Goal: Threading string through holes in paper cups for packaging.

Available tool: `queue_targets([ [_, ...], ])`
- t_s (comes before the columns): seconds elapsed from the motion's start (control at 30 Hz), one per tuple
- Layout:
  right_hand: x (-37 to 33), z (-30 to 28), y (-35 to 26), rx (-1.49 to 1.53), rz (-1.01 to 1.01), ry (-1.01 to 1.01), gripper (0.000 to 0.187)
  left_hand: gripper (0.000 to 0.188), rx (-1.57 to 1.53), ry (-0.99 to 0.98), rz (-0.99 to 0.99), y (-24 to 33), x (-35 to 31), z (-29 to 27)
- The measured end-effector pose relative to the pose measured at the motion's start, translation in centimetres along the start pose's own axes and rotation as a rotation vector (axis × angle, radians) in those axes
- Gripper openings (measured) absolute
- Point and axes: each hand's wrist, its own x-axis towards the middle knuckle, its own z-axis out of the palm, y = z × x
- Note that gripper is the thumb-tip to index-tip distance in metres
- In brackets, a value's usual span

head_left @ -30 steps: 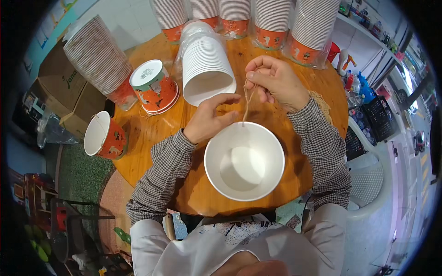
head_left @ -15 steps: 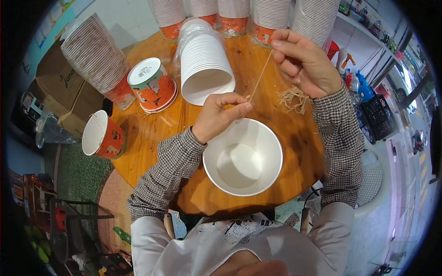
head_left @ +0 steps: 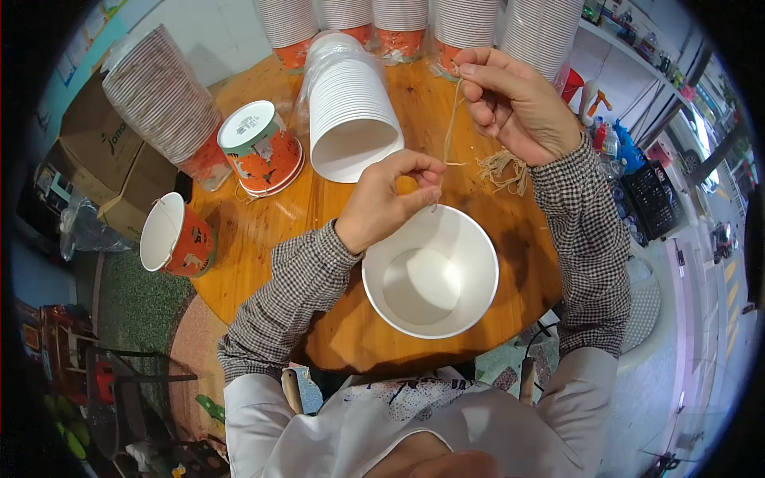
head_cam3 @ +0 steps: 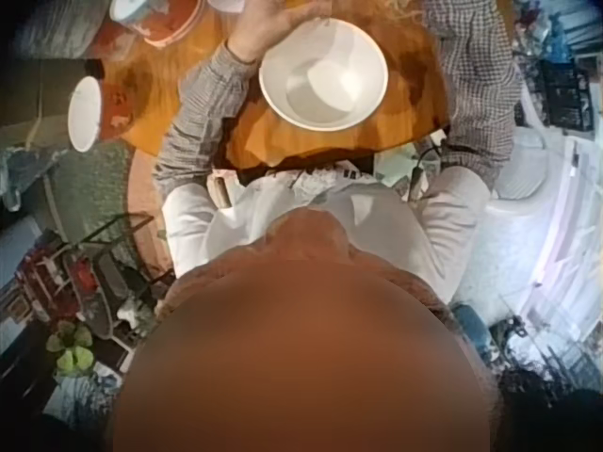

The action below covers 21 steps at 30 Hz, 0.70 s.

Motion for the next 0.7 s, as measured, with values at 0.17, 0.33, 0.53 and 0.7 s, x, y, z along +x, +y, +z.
queue_targets([
  [0.17, -0.2, 0.2, -0.3, 0.016, 0.002, -0.025, 0.018, 0.025, 0.014, 0.113, 0.054, -0.2, 0.4, 0.8],
  [0.33, -0.4, 0.0, -0.4, 0.021, 0.01, -0.047, 0.019, 0.017, 0.027, 0.053, 0.019, 0.7, 0.8, 1.0],
  [0.53, -0.6, 0.0, -0.3, -0.01, 0.009, -0.005, 0.018, 0.015, 0.098, 0.099, 0.068, 0.5, 0.7, 1.1],
  [0.7, -0.8, -0.9, 0.1, -0.072, -0.027, 0.068, 0.017, 0.016, 0.194, 0.056, 0.041, -0.4, 0.3, 0.5],
])
